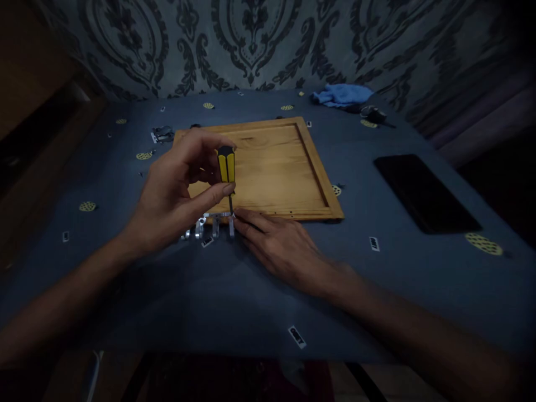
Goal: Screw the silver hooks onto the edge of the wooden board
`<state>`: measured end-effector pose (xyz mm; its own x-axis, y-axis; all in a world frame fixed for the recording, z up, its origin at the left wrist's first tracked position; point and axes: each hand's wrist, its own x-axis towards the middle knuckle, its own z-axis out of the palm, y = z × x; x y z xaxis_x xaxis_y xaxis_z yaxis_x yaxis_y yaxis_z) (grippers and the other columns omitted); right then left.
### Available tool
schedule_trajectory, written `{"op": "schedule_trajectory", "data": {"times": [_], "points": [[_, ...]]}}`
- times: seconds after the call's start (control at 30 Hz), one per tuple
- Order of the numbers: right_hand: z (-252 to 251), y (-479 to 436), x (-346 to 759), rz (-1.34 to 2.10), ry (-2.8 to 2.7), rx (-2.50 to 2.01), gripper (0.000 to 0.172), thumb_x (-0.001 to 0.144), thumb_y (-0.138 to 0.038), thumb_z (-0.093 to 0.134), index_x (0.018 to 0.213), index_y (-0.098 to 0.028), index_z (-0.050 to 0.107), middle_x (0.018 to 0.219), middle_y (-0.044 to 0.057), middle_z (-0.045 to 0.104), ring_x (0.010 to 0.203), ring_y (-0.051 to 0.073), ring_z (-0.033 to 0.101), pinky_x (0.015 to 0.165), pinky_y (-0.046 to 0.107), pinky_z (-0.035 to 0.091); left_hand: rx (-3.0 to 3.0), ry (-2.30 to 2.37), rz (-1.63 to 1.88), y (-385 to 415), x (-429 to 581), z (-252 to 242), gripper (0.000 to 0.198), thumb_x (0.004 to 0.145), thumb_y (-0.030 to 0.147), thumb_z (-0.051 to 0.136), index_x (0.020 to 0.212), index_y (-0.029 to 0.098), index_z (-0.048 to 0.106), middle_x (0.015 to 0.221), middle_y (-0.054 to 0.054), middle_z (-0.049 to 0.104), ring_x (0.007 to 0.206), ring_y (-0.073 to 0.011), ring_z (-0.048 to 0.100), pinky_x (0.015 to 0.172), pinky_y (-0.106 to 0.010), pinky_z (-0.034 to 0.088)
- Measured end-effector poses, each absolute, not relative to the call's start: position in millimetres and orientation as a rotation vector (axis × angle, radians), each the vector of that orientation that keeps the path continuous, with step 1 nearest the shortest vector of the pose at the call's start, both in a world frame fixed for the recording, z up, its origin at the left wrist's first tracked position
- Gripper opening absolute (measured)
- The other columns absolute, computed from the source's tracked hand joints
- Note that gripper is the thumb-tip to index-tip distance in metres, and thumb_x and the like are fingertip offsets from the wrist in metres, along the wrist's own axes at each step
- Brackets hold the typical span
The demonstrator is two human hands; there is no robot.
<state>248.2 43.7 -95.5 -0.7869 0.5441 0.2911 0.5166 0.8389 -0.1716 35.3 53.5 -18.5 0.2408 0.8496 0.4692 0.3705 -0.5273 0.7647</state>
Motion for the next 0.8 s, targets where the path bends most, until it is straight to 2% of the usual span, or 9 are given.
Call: {"op": "schedule_trajectory", "data": {"times": [0.13,0.33,0.5,0.67,0.8], "points": [[-96.0,43.6,247.9,0.116,-2.706,-0.819,0.046,0.099,-0.010,0.052,0.144,-0.013,0.058,0.147,0.016,0.064,0.116,0.029,0.073,0.087,0.044,0.066,2.001,1.105,1.229,55.6,35.3,-20.3,0.032,0.084,0.026,0.083,0.110,0.027,0.065,0.096,0.000,0.069,0.092,-0.0188,0.070,0.079,-0.033,0.062],[-93.8,44.2,247.3,0.142,-2.709,-0.814,0.046,0.099,-0.010,0.051,0.144,-0.010,0.058,0.145,0.019,0.065,0.115,0.032,0.073,0.086,0.047,0.066,2.009,1.054,1.258,58.4,35.1,-25.9,0.034,0.081,0.037,0.087,0.106,0.025,0.066,0.101,-0.001,0.070,0.089,-0.0170,0.069,0.076,-0.030,0.061],[-94.0,43.9,247.3,0.149,-2.701,-0.808,0.045,0.098,-0.009,0.052,0.142,-0.012,0.059,0.141,0.017,0.067,0.110,0.029,0.074,0.082,0.043,0.066,1.940,1.065,1.184,56.5,35.3,-24.3,0.030,0.086,0.029,0.081,0.111,0.024,0.065,0.104,-0.003,0.071,0.097,-0.0189,0.072,0.084,-0.033,0.062],[-95.1,44.3,247.2,0.144,-2.698,-0.803,0.046,0.097,-0.008,0.052,0.142,-0.011,0.059,0.139,0.018,0.068,0.109,0.030,0.074,0.082,0.043,0.065,1.915,1.040,1.195,57.1,37.4,-25.7,0.030,0.082,0.027,0.083,0.106,0.023,0.065,0.102,-0.002,0.070,0.092,-0.0184,0.071,0.075,-0.030,0.063],[-94.7,44.5,246.6,0.151,-2.700,-0.790,0.046,0.096,-0.008,0.053,0.142,-0.010,0.059,0.139,0.019,0.068,0.107,0.030,0.075,0.081,0.043,0.065,1.874,1.042,1.184,56.9,39.3,-25.3,0.027,0.084,0.031,0.083,0.103,0.023,0.066,0.097,-0.003,0.071,0.093,-0.0210,0.073,0.074,-0.032,0.065]]}}
